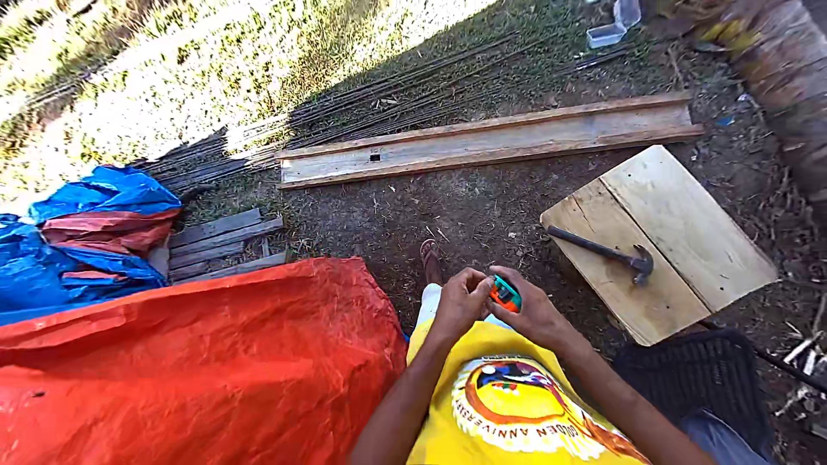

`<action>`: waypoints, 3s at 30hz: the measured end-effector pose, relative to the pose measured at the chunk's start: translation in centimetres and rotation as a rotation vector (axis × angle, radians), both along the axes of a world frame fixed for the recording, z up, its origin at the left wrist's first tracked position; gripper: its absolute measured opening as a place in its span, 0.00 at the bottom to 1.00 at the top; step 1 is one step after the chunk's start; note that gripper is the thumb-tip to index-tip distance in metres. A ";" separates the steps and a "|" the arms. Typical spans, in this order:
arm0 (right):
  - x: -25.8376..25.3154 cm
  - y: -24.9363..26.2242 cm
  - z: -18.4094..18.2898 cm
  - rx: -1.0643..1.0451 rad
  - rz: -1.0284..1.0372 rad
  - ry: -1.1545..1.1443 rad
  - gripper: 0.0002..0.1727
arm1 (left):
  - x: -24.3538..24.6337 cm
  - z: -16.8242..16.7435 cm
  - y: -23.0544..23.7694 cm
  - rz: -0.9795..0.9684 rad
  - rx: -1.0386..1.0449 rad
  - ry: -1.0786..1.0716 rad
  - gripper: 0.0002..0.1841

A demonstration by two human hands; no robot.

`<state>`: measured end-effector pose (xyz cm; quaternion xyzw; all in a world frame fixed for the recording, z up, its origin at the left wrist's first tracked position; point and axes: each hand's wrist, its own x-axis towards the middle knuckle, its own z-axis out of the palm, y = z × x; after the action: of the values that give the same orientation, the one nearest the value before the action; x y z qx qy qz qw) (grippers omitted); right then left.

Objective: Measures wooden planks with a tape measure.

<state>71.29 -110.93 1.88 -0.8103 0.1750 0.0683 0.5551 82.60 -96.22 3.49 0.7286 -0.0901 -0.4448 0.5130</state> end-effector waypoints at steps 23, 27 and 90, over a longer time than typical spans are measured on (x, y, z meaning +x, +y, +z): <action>12.2 -7.9 -10.8 -0.012 -0.236 0.680 0.31 | 50.7 -1.9 -7.5 0.066 0.262 -0.257 0.35; 13.9 -11.5 -17.2 0.103 -0.332 0.759 0.33 | 47.6 -5.2 -8.8 -0.291 0.655 -0.418 0.34; 27.6 -18.4 -69.3 0.319 -0.768 0.964 0.25 | 52.4 -38.1 -18.1 -1.272 1.527 -0.342 0.26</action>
<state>98.86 -129.33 -67.42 -0.4753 0.6711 0.2468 0.5127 134.99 -114.36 -34.65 0.7328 -0.2255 -0.4643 -0.4433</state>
